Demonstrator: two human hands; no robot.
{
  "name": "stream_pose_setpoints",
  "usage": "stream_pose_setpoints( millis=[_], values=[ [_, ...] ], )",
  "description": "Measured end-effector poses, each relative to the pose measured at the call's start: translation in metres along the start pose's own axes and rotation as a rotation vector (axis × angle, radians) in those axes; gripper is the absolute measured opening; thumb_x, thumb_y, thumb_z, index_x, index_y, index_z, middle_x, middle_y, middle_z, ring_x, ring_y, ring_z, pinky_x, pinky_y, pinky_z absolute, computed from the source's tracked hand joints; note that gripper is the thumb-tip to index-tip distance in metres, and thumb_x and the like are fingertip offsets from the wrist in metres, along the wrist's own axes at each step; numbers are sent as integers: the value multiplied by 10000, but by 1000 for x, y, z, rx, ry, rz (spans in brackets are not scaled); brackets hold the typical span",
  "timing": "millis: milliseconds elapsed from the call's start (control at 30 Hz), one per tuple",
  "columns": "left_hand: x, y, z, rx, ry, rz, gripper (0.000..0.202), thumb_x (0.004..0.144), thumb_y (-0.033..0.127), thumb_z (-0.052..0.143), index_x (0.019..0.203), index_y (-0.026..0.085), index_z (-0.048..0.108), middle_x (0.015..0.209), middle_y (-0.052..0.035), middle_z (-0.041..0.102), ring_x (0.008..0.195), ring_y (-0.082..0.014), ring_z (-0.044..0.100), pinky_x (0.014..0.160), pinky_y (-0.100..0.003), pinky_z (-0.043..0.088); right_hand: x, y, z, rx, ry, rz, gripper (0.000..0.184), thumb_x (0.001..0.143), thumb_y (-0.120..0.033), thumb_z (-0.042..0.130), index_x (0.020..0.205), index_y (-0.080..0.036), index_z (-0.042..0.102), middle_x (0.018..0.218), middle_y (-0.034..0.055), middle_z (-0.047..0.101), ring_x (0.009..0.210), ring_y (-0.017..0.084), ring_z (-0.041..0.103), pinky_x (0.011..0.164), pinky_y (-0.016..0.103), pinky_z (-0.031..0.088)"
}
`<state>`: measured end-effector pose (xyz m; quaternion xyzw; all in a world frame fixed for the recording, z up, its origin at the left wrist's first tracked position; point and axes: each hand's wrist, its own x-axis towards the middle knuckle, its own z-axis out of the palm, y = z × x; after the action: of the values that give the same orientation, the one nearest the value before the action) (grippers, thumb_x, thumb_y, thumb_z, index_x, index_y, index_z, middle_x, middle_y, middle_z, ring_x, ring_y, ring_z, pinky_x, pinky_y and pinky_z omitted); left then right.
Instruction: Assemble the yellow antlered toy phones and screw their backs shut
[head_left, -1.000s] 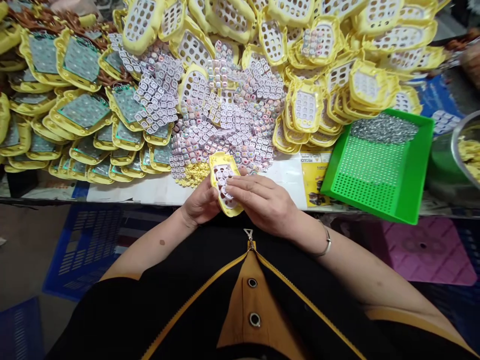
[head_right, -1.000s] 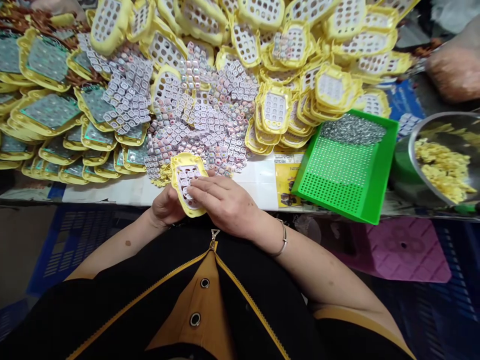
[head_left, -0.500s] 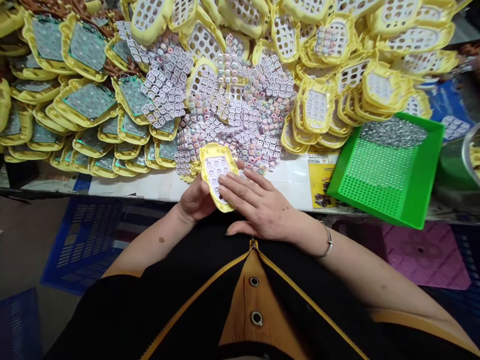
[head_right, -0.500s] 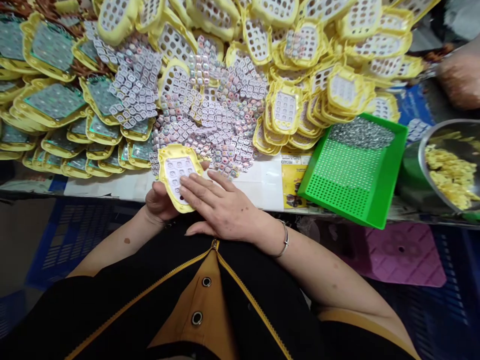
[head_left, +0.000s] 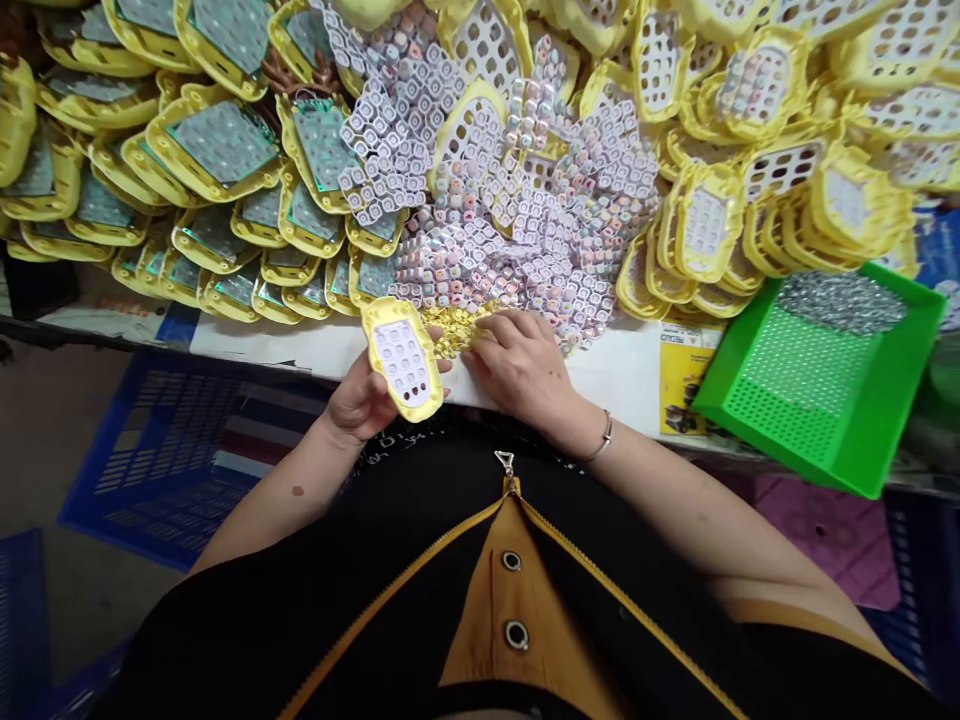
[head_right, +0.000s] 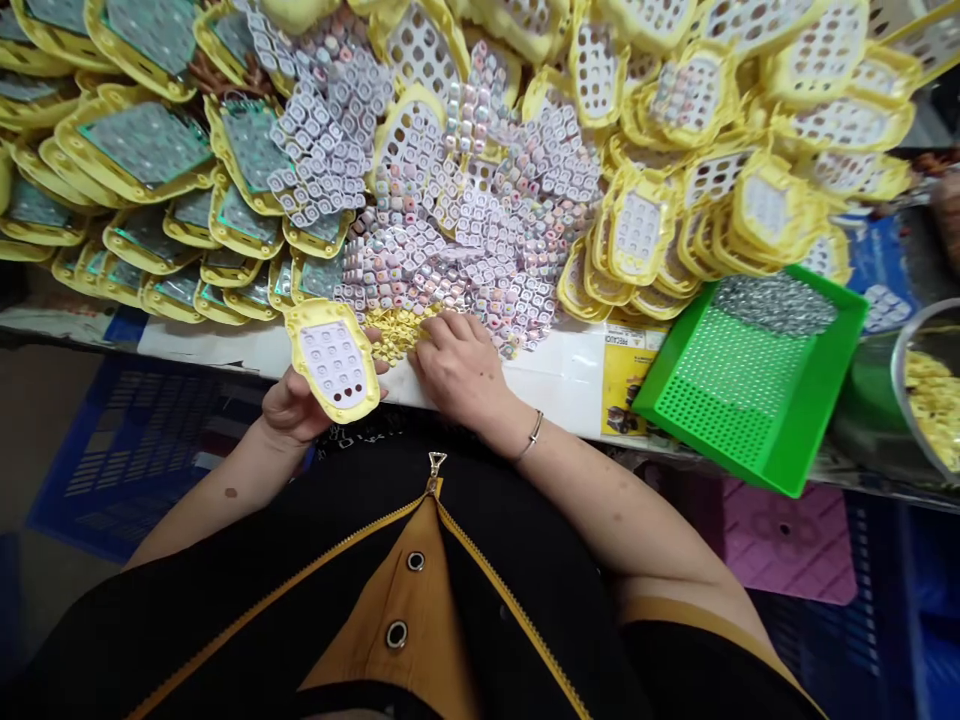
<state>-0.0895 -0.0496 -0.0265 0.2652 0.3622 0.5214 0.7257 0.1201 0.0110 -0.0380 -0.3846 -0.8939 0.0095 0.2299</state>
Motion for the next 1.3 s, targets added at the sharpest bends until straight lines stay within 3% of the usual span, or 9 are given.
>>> stream_pose_setpoints(
  millis=[100, 200, 300, 467, 567, 733, 900, 1100, 1300],
  values=[
    [7, -5, 3, -33, -70, -23, 896, 555, 513, 910, 1348, 284, 561, 1511, -172, 497, 1217, -445, 615, 904, -566, 586, -3, 4, -3, 106, 44, 105, 206, 938, -249, 555, 794, -204, 696, 964, 99, 740, 901, 238, 609, 804, 418, 479],
    [14, -7, 5, -42, -136, -41, 811, 573, 491, 908, 1287, 258, 602, 1507, -175, 501, 1203, -440, 625, 871, -534, 601, -7, 11, -14, 422, 105, 327, 118, 881, -272, 623, 792, -205, 660, 781, 40, 698, 711, 174, 590, 678, 354, 485],
    [21, -9, 10, -54, -183, -57, 778, 587, 461, 909, 1273, 258, 602, 1485, -171, 527, 1178, -426, 643, 837, -499, 611, -9, 11, -26, 751, 166, 485, 85, 843, -257, 646, 921, -227, 661, 696, -28, 637, 611, 124, 561, 576, 284, 463],
    [28, -13, 22, -65, -206, -65, 831, 579, 512, 904, 1300, 237, 595, 1494, -176, 519, 1228, -439, 608, 927, -520, 568, -13, 4, -42, 787, 157, 305, 127, 867, -219, 655, 966, -231, 733, 771, 5, 703, 690, 133, 628, 661, 303, 519],
    [31, -15, 29, -50, -201, -29, 784, 577, 519, 904, 1245, 203, 641, 1456, -170, 562, 1253, -417, 597, 960, -462, 559, -17, 2, -45, 777, 144, 184, 193, 865, -221, 698, 1056, -227, 728, 845, 29, 738, 745, 142, 672, 687, 296, 542],
    [36, -17, 38, -26, -184, -35, 898, 559, 521, 912, 1346, 236, 587, 1455, -145, 571, 1344, -398, 526, 999, -438, 544, -19, 1, -39, 574, 208, 19, 113, 922, -205, 632, 944, -200, 743, 793, 52, 708, 722, 142, 656, 630, 276, 517],
    [39, -20, 41, -37, -156, -43, 970, 543, 547, 908, 1398, 274, 542, 1465, -119, 567, 1377, -391, 492, 994, -427, 553, -19, 4, -38, 485, 189, -28, 136, 930, -223, 618, 1013, -191, 721, 835, 65, 681, 758, 164, 627, 653, 311, 514],
    [38, -19, 43, 33, -201, -40, 869, 548, 513, 913, 1310, 219, 615, 1436, -141, 584, 1353, -391, 517, 1001, -420, 547, -20, 2, -41, 381, 210, -12, 124, 945, -249, 598, 994, -175, 685, 830, 67, 648, 757, 176, 591, 670, 327, 501],
    [37, -21, 43, 39, -201, -81, 892, 536, 521, 913, 1313, 209, 604, 1400, -150, 611, 1335, -393, 533, 1031, -439, 523, -21, -1, -40, 219, 160, -43, 156, 968, -206, 530, 1067, -198, 650, 964, 96, 662, 878, 214, 606, 750, 370, 516]
  ],
)
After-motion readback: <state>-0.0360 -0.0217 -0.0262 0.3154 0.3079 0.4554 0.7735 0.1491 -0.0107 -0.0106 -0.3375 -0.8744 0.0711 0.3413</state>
